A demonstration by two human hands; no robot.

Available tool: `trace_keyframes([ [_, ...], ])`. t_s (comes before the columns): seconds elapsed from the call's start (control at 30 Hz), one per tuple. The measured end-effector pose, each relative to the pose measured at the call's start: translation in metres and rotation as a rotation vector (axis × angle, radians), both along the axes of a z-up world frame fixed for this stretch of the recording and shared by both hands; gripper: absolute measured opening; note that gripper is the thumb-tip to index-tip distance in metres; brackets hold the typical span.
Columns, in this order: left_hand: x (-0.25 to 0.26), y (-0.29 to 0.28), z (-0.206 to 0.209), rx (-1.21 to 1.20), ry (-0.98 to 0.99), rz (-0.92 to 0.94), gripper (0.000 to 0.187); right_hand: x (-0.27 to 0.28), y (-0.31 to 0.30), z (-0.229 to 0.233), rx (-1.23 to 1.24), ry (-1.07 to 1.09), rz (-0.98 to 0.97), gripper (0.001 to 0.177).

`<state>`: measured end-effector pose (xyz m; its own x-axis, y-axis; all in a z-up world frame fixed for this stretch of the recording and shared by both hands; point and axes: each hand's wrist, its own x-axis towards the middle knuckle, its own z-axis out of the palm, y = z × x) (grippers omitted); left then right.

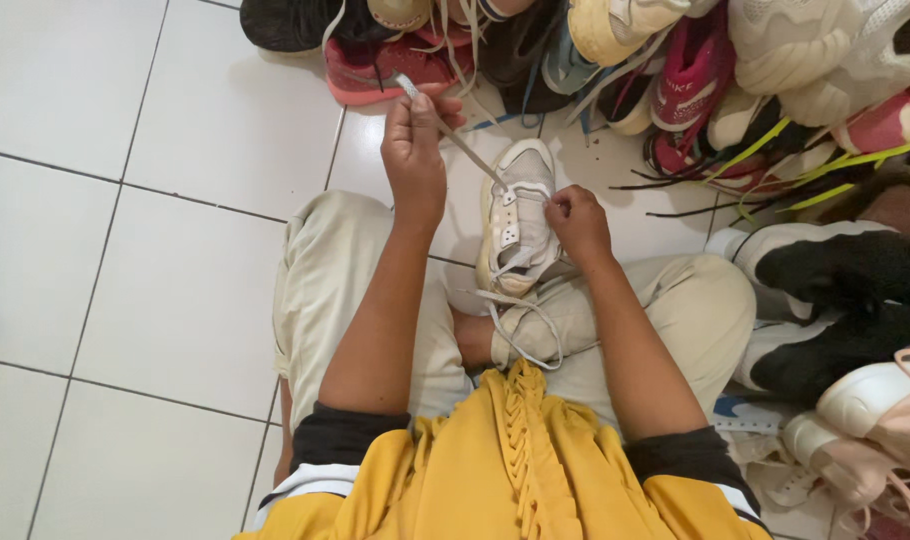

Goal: The person laces a shoe by hand while sitting on the floor, pulling the laces through the eyelets and crossing them over the tongue.

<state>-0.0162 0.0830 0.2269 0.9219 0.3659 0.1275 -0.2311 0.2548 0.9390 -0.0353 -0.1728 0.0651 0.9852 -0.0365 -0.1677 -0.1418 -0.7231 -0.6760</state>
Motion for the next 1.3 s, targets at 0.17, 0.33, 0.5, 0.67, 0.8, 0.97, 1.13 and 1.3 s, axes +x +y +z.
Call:
trace_keyframes([
  [0.17,-0.013,0.002,-0.028,0.31,0.176,-0.268,0.031,-0.017,0.013,0.002,-0.082,-0.362,0.114,0.029],
  [0.33,-0.037,-0.021,-0.102,1.018,0.289,-0.816,0.023,-0.038,0.05,0.032,0.25,-0.495,0.159,0.03],
  [0.5,-0.04,-0.026,-0.105,1.198,0.237,-0.868,0.025,-0.035,0.053,0.032,0.776,-0.091,-0.081,0.012],
  [0.67,-0.035,-0.02,-0.102,1.258,0.315,-0.897,0.018,-0.034,0.042,0.018,1.086,-0.099,-0.169,0.014],
  [0.8,-0.03,-0.028,-0.135,1.476,0.323,-0.863,0.012,-0.031,0.034,0.026,1.25,-0.078,-0.221,0.015],
  [0.97,-0.018,-0.01,-0.167,1.624,0.428,-0.765,0.01,-0.021,0.009,0.033,1.16,-0.136,-0.271,0.013],
  [1.13,-0.016,0.005,-0.164,1.662,0.609,-0.61,0.01,-0.021,0.001,0.039,1.24,-0.191,-0.313,0.012],
  [1.3,-0.028,0.007,-0.104,1.405,0.288,-0.604,0.045,-0.024,0.001,0.031,0.852,-0.345,-0.227,0.01],
])
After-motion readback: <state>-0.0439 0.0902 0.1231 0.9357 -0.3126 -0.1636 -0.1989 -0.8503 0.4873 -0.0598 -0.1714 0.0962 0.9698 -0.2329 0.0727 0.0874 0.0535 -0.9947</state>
